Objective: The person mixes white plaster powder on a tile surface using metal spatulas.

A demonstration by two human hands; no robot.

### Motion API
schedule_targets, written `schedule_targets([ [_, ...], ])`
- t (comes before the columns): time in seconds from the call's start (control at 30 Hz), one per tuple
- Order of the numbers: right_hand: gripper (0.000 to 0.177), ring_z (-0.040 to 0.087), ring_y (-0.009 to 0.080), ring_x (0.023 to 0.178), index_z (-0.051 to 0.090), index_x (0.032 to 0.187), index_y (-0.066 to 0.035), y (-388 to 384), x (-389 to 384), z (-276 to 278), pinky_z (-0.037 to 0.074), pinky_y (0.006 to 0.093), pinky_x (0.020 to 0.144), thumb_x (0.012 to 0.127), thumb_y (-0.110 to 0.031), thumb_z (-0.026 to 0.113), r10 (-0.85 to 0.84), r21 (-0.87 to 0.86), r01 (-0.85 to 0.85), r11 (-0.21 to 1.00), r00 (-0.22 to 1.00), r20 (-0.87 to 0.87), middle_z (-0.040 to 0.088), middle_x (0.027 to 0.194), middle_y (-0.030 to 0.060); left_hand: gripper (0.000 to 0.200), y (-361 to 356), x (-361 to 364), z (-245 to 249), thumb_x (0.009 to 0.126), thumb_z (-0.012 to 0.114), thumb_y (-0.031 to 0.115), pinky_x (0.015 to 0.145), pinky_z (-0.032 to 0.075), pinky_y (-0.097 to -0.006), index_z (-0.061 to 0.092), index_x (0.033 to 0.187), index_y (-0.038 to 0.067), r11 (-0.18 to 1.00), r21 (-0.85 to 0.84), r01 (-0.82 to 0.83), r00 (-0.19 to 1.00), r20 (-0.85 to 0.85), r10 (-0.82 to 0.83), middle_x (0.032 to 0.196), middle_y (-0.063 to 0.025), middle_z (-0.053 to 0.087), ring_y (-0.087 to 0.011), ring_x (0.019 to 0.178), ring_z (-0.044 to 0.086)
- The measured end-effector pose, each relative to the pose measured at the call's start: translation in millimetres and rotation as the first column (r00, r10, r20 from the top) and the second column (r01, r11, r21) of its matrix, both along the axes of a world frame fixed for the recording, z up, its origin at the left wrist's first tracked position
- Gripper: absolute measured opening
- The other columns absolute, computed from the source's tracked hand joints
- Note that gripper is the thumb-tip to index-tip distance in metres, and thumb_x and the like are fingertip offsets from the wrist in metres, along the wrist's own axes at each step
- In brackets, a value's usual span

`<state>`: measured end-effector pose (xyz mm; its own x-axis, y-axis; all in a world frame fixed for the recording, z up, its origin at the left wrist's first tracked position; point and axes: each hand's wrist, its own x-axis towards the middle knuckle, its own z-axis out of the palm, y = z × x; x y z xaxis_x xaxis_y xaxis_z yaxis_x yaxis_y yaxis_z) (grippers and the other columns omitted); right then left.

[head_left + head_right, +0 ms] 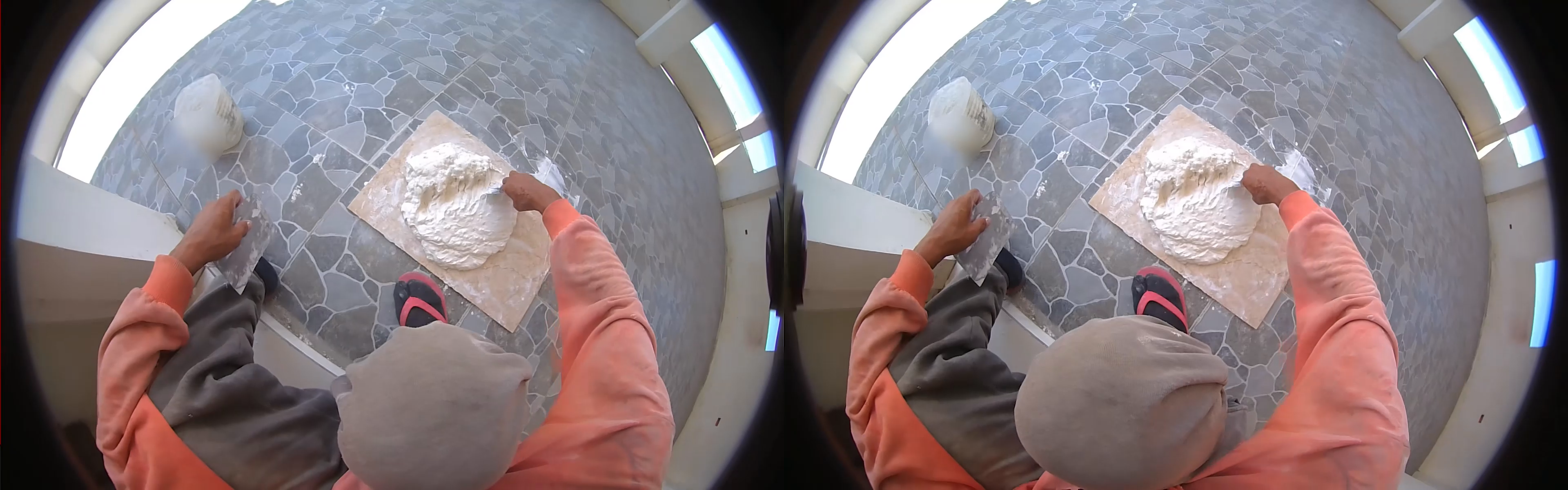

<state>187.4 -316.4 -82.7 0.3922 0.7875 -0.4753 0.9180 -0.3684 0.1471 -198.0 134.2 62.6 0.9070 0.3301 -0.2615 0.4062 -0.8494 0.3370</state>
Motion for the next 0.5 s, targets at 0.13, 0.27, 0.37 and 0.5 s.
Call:
schedule_targets([
  [0.13, 0.020, 0.064, 0.0360, 0.099, 0.070, 0.089, -0.002, 2, 20, 23, 0.053, 0.0451, 0.082, 0.073, 0.001, 0.059, -0.062, 0.175, 0.048, 0.983, 0.995, 0.073, 0.068, 0.097, 0.0167, 0.035, 4, 3, -7, 0.079, 0.066, 0.015, 0.083, 0.044, -0.0473, 0.052, 0.105, -0.006, 0.999, -0.042, -0.019, 0.999, -0.044, 0.017, 0.097, -0.0295, 0.060, -0.0462, 0.096, 0.057],
  [0.27, 0.021, 0.062, 0.0348, 0.102, 0.070, 0.090, -0.002, -7, 7, -24, 0.052, 0.0442, 0.083, 0.071, 0.001, 0.061, -0.016, 0.075, 0.015, 0.997, 1.000, 0.018, 0.067, 0.098, 0.0158, 0.034, 0, 4, 0, 0.081, 0.065, 0.013, 0.084, 0.045, -0.0486, 0.053, 0.107, -0.007, 1.000, -0.002, 0.008, 1.000, 0.013, -0.008, 0.097, -0.0305, 0.062, -0.0469, 0.097, 0.058],
  [0.37, 0.025, 0.064, 0.0364, 0.096, 0.069, 0.091, -0.001, 3, 3, 19, 0.053, 0.0437, 0.082, 0.069, 0.003, 0.058, -0.062, 0.002, 0.062, 0.998, 0.997, -0.046, 0.068, 0.096, 0.0171, 0.035, -1, 0, -4, 0.081, 0.065, 0.013, 0.084, 0.045, -0.0484, 0.053, 0.107, -0.007, 1.000, -0.005, 0.012, 1.000, 0.007, -0.012, 0.097, -0.0309, 0.062, -0.0470, 0.097, 0.058],
  [0.5, 0.023, 0.066, 0.0368, 0.095, 0.070, 0.090, 0.000, -8, 23, 7, 0.055, 0.0430, 0.080, 0.070, 0.002, 0.060, -0.137, 0.101, 0.125, 0.987, 0.983, 0.120, 0.069, 0.093, 0.0193, 0.035, 5, 1, -8, 0.080, 0.065, 0.015, 0.084, 0.044, -0.0479, 0.052, 0.105, -0.006, 1.000, -0.024, 0.007, 1.000, -0.009, -0.007, 0.097, -0.0302, 0.060, -0.0460, 0.096, 0.057],
])
